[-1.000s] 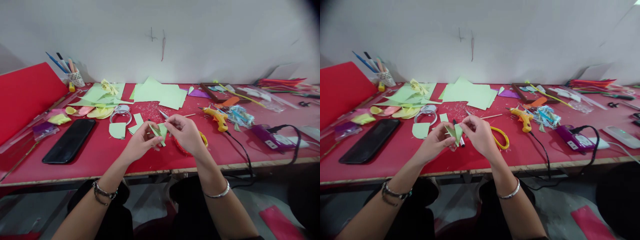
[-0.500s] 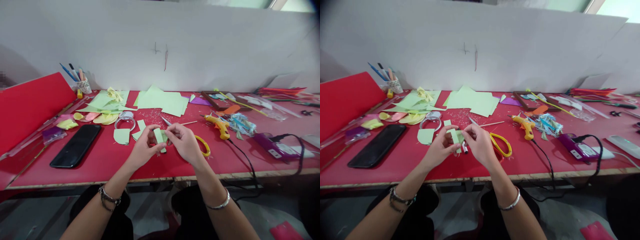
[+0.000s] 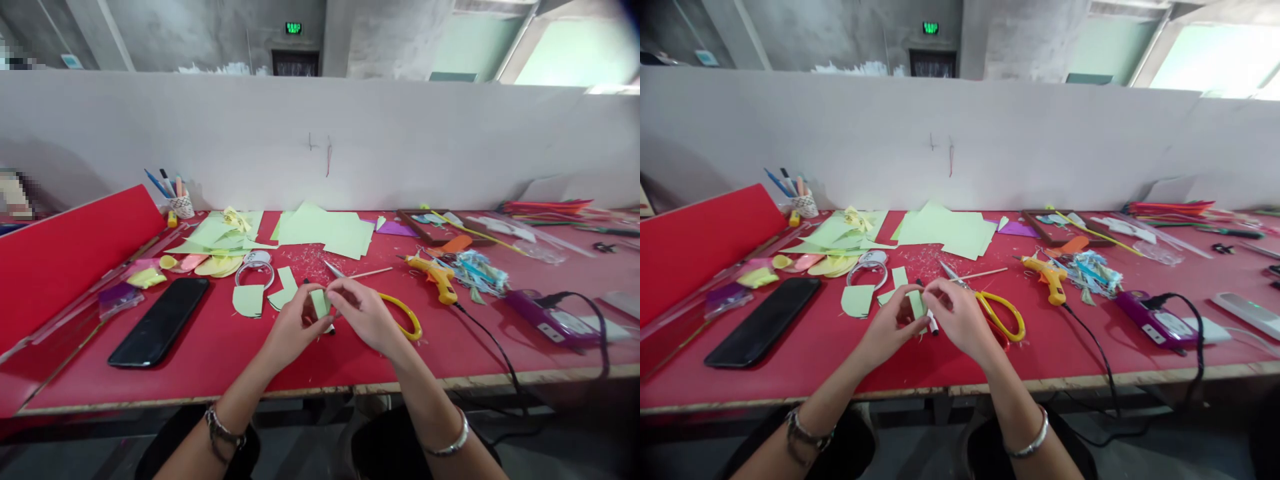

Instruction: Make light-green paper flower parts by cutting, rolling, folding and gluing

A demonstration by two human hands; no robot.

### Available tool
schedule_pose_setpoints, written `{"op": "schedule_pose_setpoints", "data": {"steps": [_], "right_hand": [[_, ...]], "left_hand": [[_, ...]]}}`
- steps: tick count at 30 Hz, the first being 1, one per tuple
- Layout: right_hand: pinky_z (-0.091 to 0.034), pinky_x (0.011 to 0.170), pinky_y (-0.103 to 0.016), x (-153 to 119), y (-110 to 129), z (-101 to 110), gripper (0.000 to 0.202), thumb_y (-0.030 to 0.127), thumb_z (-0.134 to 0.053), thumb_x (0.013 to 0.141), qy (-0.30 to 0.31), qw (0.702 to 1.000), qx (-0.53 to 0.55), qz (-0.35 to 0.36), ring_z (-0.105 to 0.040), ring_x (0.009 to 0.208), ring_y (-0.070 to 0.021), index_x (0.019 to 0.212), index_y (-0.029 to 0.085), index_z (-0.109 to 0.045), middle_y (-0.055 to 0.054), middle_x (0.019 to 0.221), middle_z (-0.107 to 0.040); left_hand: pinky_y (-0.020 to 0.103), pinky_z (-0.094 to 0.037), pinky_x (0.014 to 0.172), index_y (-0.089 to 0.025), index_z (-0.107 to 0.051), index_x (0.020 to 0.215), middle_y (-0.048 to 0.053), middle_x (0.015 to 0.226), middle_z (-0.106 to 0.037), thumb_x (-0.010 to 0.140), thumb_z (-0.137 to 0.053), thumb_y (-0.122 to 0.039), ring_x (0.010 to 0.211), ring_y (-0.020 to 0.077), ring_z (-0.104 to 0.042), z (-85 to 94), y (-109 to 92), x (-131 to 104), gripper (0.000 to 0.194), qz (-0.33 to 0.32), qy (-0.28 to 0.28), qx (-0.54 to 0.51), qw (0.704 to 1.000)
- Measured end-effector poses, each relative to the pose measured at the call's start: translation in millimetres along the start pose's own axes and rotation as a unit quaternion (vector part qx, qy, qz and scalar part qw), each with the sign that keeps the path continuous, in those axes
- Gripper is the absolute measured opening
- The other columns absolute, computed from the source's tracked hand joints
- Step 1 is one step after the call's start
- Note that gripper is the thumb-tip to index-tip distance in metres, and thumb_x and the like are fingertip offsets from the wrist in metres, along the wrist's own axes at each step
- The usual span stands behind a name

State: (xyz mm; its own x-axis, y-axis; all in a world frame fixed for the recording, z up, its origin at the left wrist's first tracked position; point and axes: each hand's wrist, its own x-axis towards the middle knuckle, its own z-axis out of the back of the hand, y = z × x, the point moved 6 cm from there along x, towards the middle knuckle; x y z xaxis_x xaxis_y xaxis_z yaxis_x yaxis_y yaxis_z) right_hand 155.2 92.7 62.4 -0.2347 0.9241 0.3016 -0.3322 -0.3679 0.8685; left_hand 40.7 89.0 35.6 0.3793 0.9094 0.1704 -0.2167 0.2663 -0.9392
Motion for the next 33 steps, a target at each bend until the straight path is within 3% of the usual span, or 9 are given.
{"op": "schedule_pose_setpoints", "data": {"steps": [4,11,17,21,23,27,33], "right_hand": [[-0.044,0.065,-0.025,-2.2,4.9,-0.4,0.008,0.026,-0.049,0.081,0.032,0.999,-0.020,0.037,-0.055,0.071,-0.0134,0.081,0.020,-0.054,-0.001,0.079,-0.058],[-0.043,0.066,-0.025,-3.3,2.2,1.1,0.003,0.022,-0.052,0.079,0.041,0.997,-0.043,0.048,-0.053,0.072,-0.0137,0.077,0.019,-0.053,-0.001,0.079,-0.055],[-0.042,0.069,-0.026,-1.9,10.5,15.9,0.008,0.025,-0.052,0.079,0.016,0.999,-0.034,0.032,-0.052,0.074,-0.0139,0.073,0.019,-0.050,-0.001,0.078,-0.053],[-0.040,0.061,-0.024,3.6,12.4,20.5,0.014,0.029,-0.052,0.078,0.007,0.999,-0.028,0.016,-0.048,0.065,-0.0112,0.071,0.019,-0.048,0.001,0.070,-0.048],[-0.038,0.057,-0.023,11.8,9.1,19.4,0.017,0.033,-0.052,0.078,0.020,1.000,-0.023,-0.005,-0.045,0.059,-0.0097,0.071,0.018,-0.049,0.003,0.065,-0.046],[-0.035,0.051,-0.022,41.6,-1.5,10.3,0.023,0.039,-0.054,0.075,0.076,0.996,0.017,-0.049,-0.042,0.051,-0.0071,0.070,0.017,-0.050,0.006,0.058,-0.045],[-0.040,0.055,-0.020,103.3,-19.8,-10.8,0.020,0.031,-0.064,0.067,0.092,0.988,0.062,-0.104,-0.049,0.052,-0.0060,0.065,0.013,-0.055,0.005,0.055,-0.054]], "left_hand": [[0.023,-0.043,0.056,-0.020,-0.041,0.110,-0.004,0.068,-0.049,0.077,-0.055,-0.034,0.062,0.0120,-0.052,1.6,0.5,-0.9,0.038,-0.012,-0.015,0.066,0.998],[0.026,-0.044,0.062,-0.019,-0.039,0.103,-0.002,0.074,-0.053,0.076,-0.056,-0.034,0.067,0.0142,-0.054,0.5,6.1,-2.0,0.036,-0.016,-0.025,0.091,0.995],[0.024,-0.045,0.062,-0.021,-0.022,0.124,-0.002,0.078,-0.051,0.079,-0.054,-0.030,0.062,0.0109,-0.053,-3.8,-3.9,-4.1,0.056,-0.040,-0.001,0.002,0.999],[0.022,-0.043,0.056,-0.023,-0.017,0.129,0.001,0.086,-0.055,0.082,-0.049,-0.032,0.062,0.0105,-0.054,0.1,-2.6,-7.2,0.058,-0.041,0.014,0.087,0.995],[0.023,-0.042,0.055,-0.023,-0.019,0.131,0.002,0.088,-0.059,0.083,-0.046,-0.034,0.062,0.0121,-0.056,2.4,0.0,-9.8,0.056,-0.050,0.028,0.194,0.979],[0.027,-0.043,0.056,-0.016,-0.027,0.130,0.007,0.085,-0.064,0.086,-0.038,-0.038,0.072,0.0205,-0.061,6.0,5.1,-15.4,0.051,-0.063,0.053,0.399,0.913],[0.030,-0.047,0.062,-0.016,-0.044,0.117,0.008,0.093,-0.065,0.086,-0.039,-0.034,0.081,0.0231,-0.062,8.4,1.7,-17.6,0.036,-0.069,0.077,0.464,0.880]]}}
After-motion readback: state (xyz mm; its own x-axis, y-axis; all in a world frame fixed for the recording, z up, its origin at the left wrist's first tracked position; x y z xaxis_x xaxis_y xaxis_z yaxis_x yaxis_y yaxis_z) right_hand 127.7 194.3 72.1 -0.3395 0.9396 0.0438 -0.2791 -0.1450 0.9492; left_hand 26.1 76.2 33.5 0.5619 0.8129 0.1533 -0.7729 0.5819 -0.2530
